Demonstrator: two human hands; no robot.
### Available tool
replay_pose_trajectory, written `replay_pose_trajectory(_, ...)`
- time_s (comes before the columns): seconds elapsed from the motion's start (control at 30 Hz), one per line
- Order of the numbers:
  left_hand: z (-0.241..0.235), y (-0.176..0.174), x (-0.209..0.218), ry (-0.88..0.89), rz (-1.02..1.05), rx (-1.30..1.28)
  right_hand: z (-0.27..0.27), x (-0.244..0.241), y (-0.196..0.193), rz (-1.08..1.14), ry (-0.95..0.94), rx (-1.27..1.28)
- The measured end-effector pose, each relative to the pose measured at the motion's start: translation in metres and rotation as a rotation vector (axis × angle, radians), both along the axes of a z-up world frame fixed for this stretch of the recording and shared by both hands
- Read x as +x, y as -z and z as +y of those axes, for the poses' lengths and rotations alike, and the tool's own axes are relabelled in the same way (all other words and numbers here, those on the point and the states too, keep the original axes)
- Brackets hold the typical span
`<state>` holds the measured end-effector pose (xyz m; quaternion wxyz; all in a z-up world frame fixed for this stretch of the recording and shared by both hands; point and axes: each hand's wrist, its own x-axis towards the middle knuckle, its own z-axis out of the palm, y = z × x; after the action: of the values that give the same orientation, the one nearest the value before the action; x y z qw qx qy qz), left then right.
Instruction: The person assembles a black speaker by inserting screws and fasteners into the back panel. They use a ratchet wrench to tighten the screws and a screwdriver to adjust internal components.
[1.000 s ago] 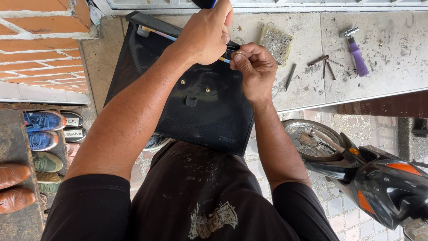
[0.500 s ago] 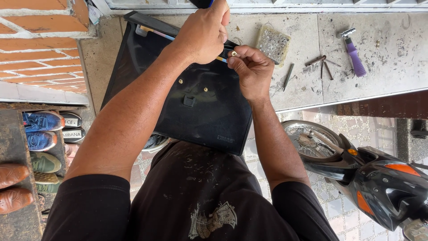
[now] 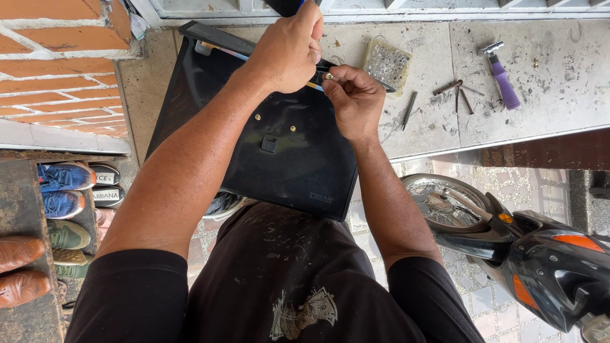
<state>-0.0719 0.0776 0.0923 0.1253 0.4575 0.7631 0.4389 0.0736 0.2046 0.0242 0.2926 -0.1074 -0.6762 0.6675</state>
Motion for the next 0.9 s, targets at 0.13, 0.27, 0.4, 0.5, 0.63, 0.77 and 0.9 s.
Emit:
replay_pose_trajectory(0.13, 0.0, -0.003, 0.001, -0.008, -0.028, -0.004, -0.011, -0.006, -0.019, -0.006, 0.07, 0.13)
replay_pose_trajectory(0.27, 0.001, -0.002, -0.001, -0.034, -0.009, -0.034, -0.011, -0.013, -0.016, -0.056, 0.107, 0.051)
replay_pose_trajectory(0.4, 0.002, 0.001, -0.003, -0.036, -0.003, -0.034, -0.015, -0.018, -0.018, -0.071, 0.158, 0.097)
replay_pose_trajectory(0.5, 0.003, 0.005, -0.005, -0.04, 0.014, -0.025, -0.014, -0.019, -0.02, -0.079, 0.161, 0.131)
replay_pose_trajectory(0.63, 0.004, 0.001, -0.004, -0.039, -0.02, -0.043, -0.016, -0.018, -0.025, -0.12, 0.173, 0.11)
replay_pose_trajectory(0.77, 0.006, 0.004, -0.006, -0.061, -0.014, -0.057, -0.016, -0.018, -0.024, -0.097, 0.147, 0.115)
replay_pose_trajectory(0.9, 0.007, 0.005, -0.006, -0.05, -0.014, -0.036, -0.014, -0.017, -0.022, -0.101, 0.144, 0.103)
